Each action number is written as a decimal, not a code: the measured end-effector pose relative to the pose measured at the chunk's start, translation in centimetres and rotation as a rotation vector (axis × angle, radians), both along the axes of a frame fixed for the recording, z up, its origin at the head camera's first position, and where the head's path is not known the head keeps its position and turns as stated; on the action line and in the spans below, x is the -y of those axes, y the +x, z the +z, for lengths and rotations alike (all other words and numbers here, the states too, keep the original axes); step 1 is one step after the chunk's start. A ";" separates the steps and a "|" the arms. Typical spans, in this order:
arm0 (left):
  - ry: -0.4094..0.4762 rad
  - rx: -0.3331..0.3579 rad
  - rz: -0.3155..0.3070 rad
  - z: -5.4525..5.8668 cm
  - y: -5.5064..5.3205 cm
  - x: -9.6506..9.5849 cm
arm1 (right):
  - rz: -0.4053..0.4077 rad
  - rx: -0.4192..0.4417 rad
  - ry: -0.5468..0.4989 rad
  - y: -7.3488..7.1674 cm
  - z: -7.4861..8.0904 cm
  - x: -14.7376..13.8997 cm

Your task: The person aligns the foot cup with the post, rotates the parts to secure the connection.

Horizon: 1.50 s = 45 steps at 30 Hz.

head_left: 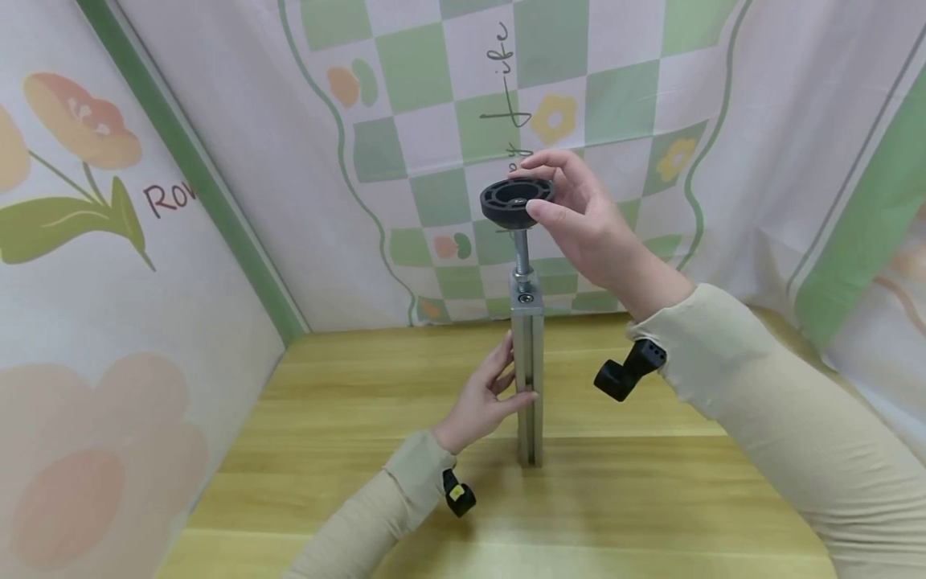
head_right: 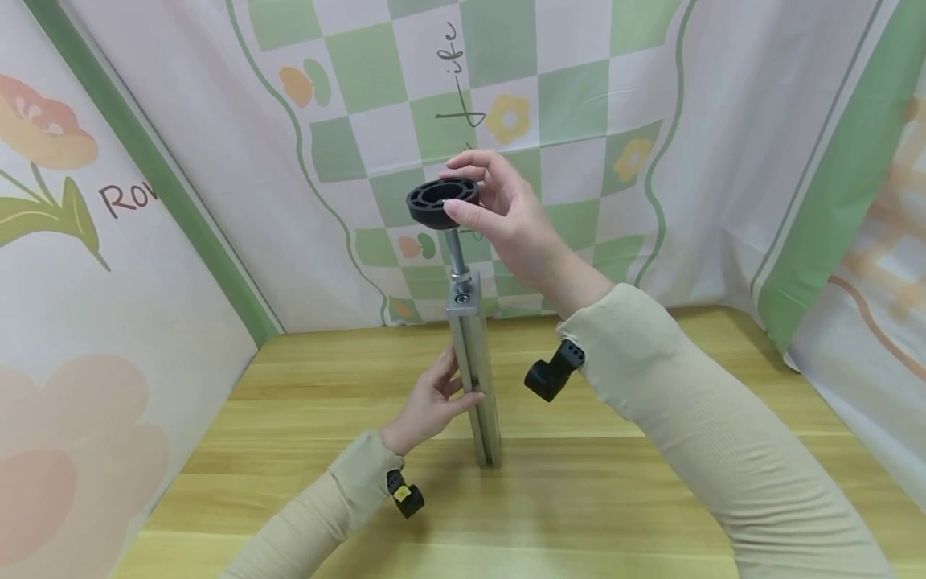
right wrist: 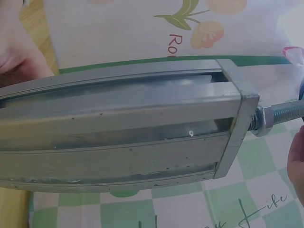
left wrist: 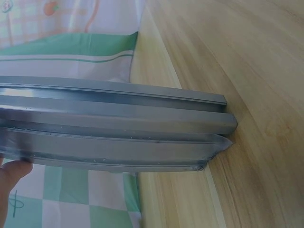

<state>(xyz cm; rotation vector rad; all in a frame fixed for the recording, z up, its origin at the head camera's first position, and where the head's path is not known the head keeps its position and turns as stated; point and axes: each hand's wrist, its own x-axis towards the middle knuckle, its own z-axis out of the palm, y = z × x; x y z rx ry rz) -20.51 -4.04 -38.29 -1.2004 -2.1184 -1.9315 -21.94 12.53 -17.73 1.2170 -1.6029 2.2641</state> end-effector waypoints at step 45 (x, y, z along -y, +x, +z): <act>-0.006 0.007 -0.005 0.0 0.2 0.0 | -0.886 -0.197 0.308 2.4 0.8 2.0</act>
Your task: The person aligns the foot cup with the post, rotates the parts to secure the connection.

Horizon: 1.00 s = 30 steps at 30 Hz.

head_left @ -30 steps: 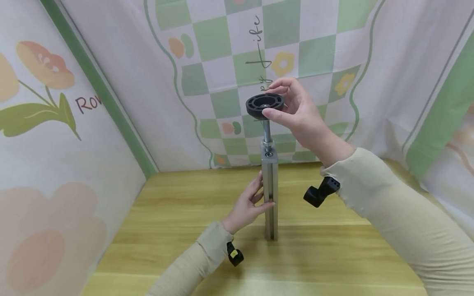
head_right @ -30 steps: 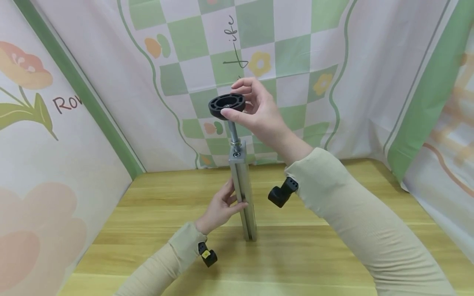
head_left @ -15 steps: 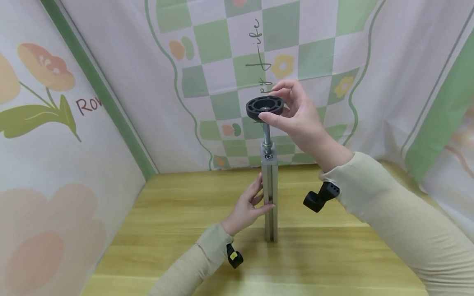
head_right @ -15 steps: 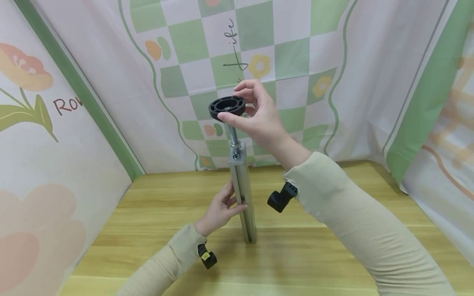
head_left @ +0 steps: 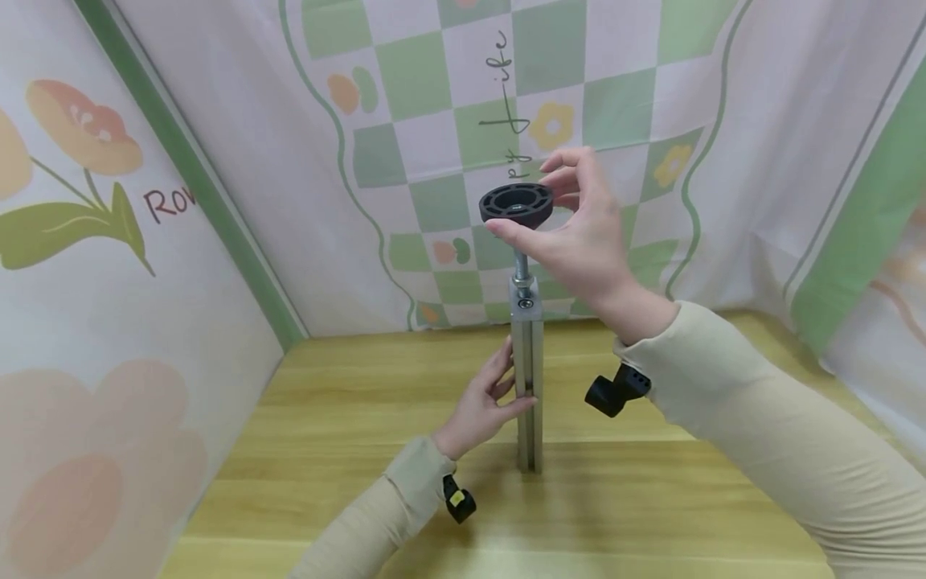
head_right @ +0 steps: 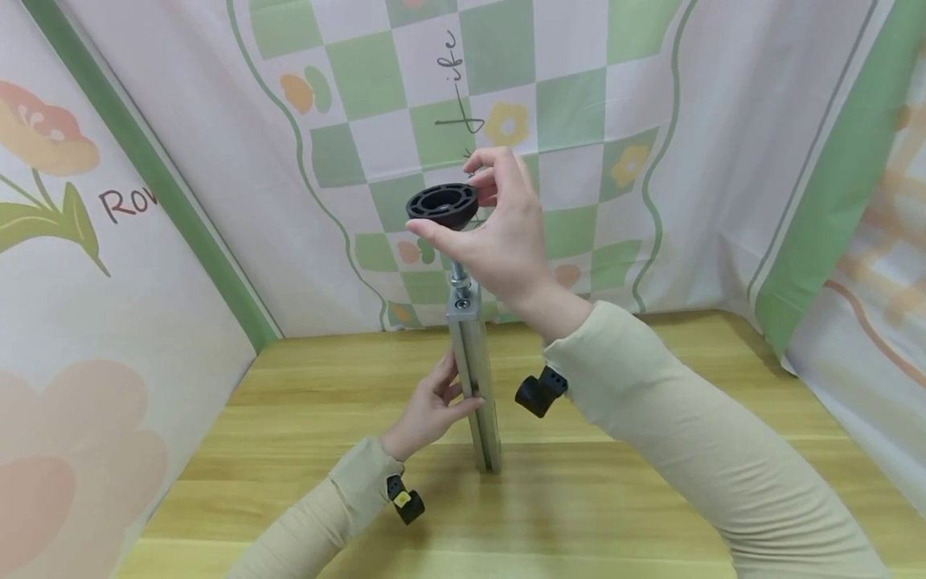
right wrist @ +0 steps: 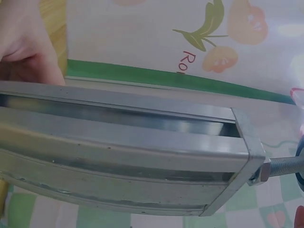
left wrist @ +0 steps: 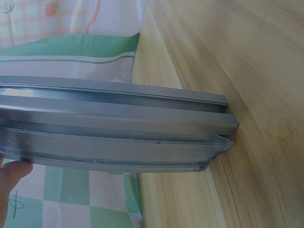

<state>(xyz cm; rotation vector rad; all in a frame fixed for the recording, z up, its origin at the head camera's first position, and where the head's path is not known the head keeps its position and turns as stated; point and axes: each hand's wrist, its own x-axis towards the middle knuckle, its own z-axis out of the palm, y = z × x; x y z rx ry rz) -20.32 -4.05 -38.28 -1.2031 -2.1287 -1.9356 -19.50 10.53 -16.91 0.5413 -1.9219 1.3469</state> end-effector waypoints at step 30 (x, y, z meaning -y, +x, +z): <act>-0.005 0.005 0.002 0.2 0.1 0.0 | 1.119 0.341 -0.369 -2.9 -0.6 -2.5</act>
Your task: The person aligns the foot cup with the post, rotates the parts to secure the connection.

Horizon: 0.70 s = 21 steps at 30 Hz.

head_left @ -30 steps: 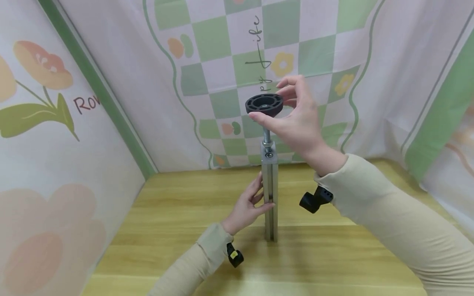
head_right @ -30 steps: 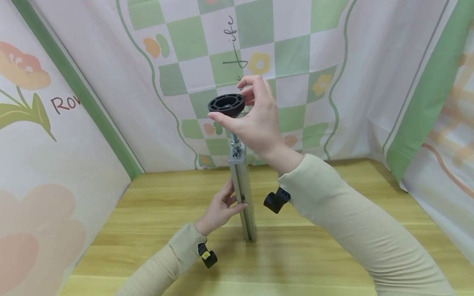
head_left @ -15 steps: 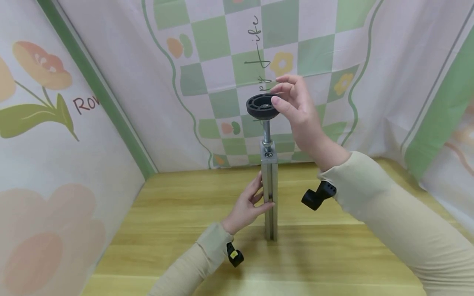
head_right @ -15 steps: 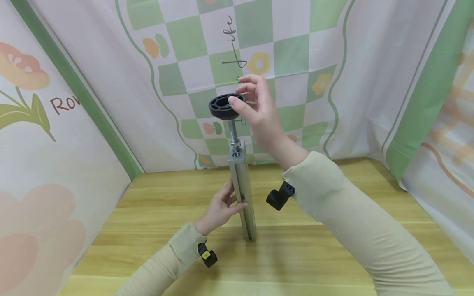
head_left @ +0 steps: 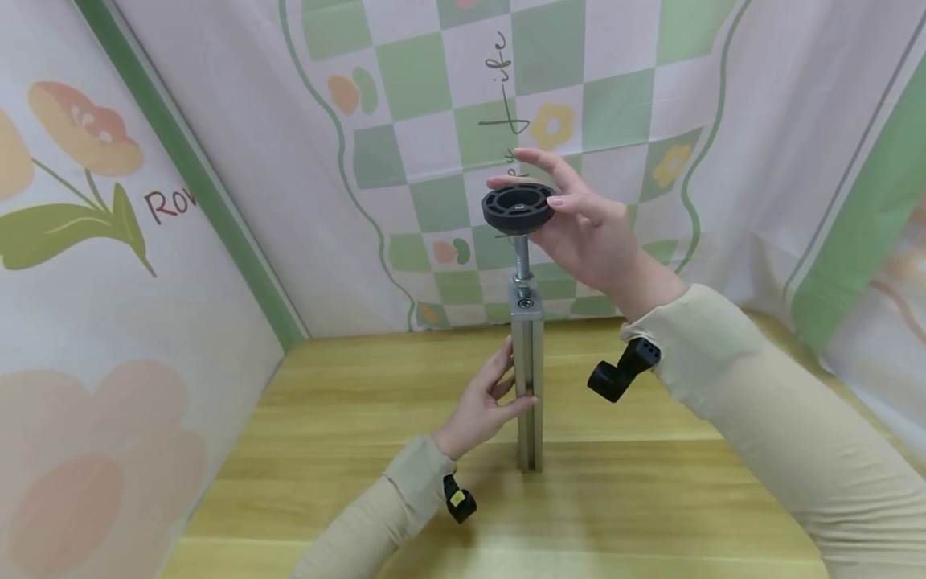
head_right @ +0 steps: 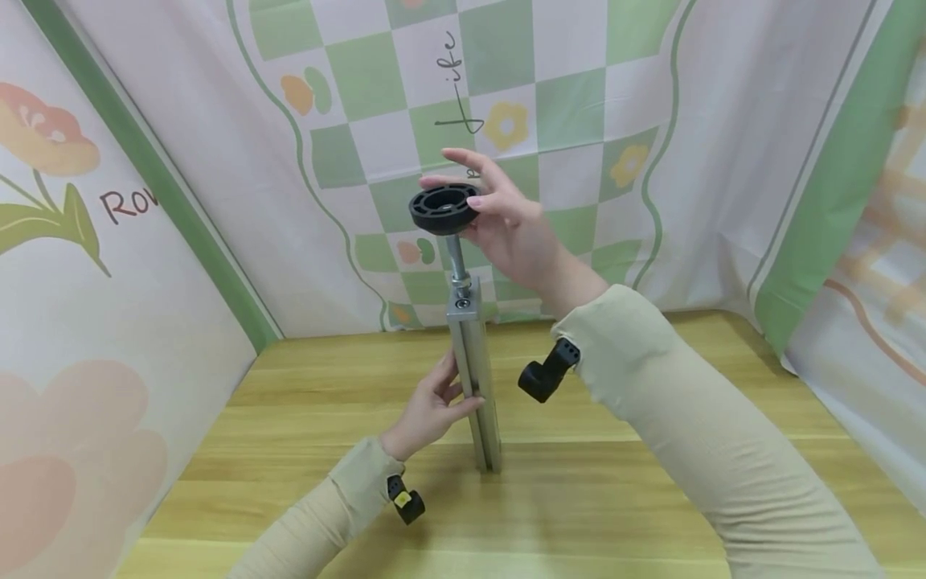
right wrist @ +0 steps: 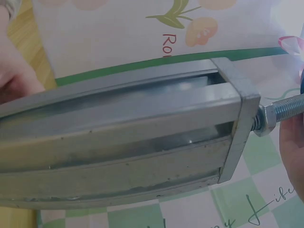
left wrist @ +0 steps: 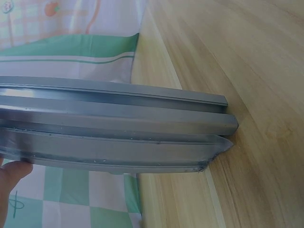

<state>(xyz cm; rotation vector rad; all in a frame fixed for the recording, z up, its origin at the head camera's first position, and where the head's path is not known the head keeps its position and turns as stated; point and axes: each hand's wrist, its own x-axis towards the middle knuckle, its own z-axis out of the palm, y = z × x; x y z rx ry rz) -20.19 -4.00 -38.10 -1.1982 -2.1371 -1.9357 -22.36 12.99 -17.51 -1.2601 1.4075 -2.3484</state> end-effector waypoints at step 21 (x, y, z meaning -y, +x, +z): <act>-0.006 0.037 0.008 0.1 0.0 0.0 | -0.031 -0.033 -0.022 -0.3 -0.5 0.1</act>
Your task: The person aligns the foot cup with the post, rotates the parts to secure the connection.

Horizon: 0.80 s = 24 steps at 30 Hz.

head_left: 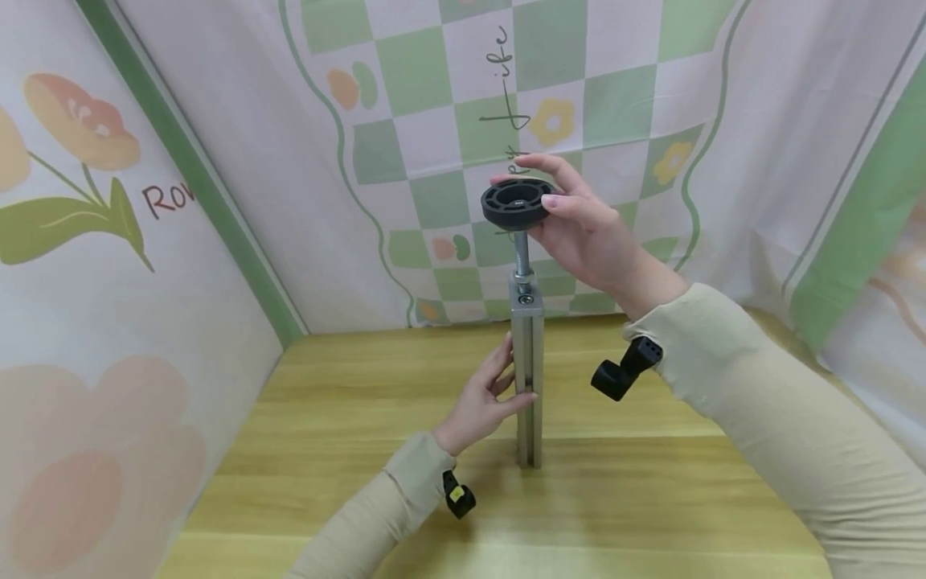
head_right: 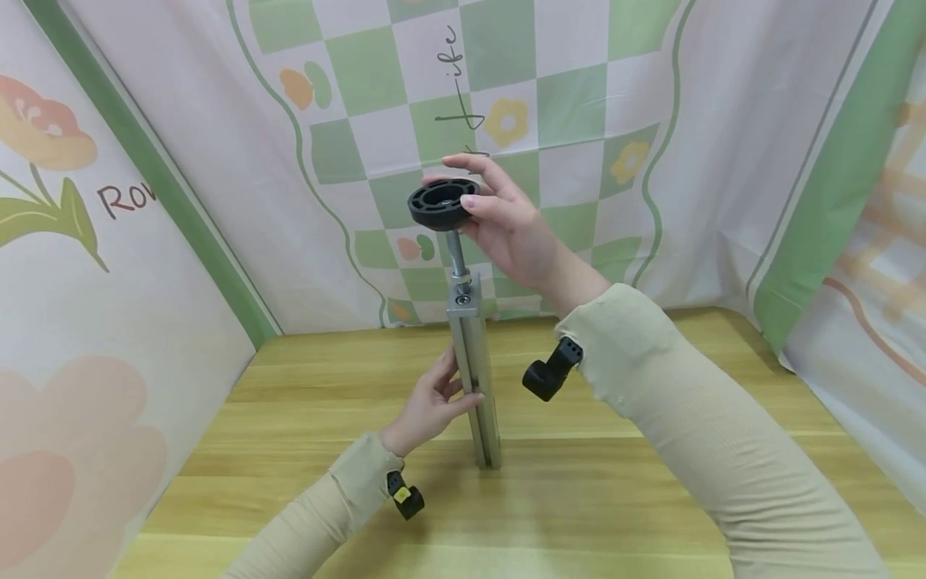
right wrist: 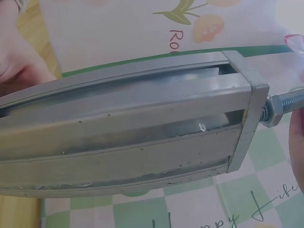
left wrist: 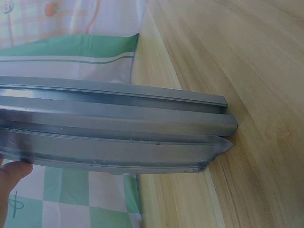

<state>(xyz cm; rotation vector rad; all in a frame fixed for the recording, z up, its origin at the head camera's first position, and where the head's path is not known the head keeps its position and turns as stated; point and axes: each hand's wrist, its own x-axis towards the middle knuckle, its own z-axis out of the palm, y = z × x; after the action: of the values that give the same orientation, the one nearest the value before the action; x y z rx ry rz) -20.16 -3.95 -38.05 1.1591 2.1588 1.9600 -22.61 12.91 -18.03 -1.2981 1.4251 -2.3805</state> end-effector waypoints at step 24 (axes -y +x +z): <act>0.016 -0.023 0.002 -0.1 0.1 -0.1 | -0.443 -0.079 0.217 2.1 1.2 0.3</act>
<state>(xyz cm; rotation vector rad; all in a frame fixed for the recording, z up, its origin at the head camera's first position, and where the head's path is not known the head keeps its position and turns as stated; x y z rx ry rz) -20.05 -3.85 -38.10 1.1880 2.1603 1.9785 -20.52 12.61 -16.87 -1.1277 2.1176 -2.3410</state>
